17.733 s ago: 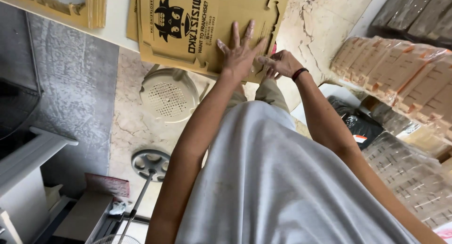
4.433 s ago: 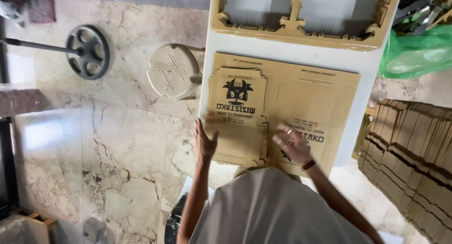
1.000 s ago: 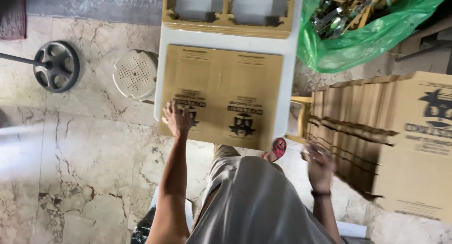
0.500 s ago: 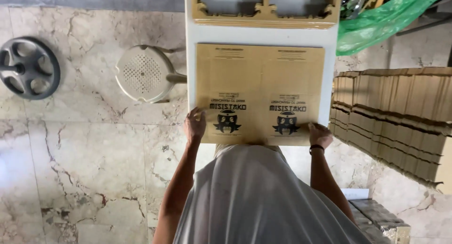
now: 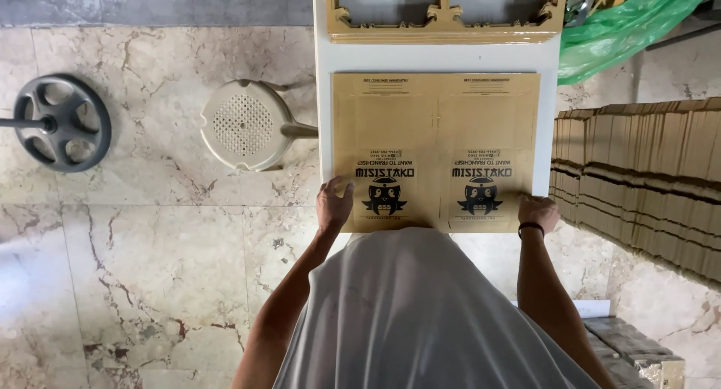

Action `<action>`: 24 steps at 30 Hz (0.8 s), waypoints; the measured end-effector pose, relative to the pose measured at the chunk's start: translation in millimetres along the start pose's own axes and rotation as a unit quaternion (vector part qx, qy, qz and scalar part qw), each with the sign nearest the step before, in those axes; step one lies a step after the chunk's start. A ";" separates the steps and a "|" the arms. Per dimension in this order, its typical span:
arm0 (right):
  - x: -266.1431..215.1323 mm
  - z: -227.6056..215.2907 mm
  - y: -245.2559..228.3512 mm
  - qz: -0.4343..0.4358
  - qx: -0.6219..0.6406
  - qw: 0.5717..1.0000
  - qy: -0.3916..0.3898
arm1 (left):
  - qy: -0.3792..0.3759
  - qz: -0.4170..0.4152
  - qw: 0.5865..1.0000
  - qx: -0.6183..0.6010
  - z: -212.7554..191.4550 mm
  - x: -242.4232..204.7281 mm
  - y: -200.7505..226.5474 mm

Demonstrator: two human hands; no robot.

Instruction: The person assembles flat cardboard boxes by folding the flaps and interlocking the tabs. They handle multiple boxes, folding them into shape and stacking them on a white table.

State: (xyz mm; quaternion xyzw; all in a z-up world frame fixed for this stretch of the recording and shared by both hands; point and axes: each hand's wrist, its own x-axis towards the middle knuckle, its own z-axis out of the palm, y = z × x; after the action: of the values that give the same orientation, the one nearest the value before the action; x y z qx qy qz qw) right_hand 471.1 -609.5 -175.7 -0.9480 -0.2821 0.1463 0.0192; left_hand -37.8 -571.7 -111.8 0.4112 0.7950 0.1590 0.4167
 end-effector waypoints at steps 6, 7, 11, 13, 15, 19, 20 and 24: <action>-15.6 -20.4 -18.9 0.035 0.009 0.999 -0.016 | 0.034 0.051 0.998 -0.024 -2.6 -10.7 7.7; -17.8 -21.8 -20.9 0.035 0.010 0.999 -0.020 | 0.039 0.053 0.998 -0.018 -4.7 -14.5 10.3; -18.6 -25.0 -25.2 0.046 0.027 0.998 -0.035 | 0.039 0.055 0.998 -0.013 -15.3 -20.7 25.6; -16.5 -18.6 -17.4 0.059 0.043 0.997 -0.028 | 0.022 0.050 0.998 -0.016 -17.7 -21.0 27.9; -9.0 -16.6 -19.4 0.063 0.062 0.996 -0.022 | 0.014 0.044 0.999 -0.022 -13.0 -12.8 25.4; -14.9 -19.7 -16.3 0.054 0.046 0.997 -0.042 | 0.036 0.054 0.997 -0.036 -11.1 -12.4 9.2; -13.0 -21.0 -18.8 0.045 0.043 0.997 -0.045 | 0.037 0.046 0.997 -0.047 -12.5 -11.7 11.1; -18.1 -31.8 -27.6 0.054 0.062 0.996 -0.040 | 0.036 0.040 0.997 -0.046 -14.2 -14.2 19.1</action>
State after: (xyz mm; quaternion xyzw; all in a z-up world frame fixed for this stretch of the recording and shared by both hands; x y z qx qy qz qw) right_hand 451.2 -594.5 -137.1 -0.9522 -0.2212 0.2023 0.0584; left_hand -34.6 -569.9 -84.3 0.4170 0.7841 0.2270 0.3996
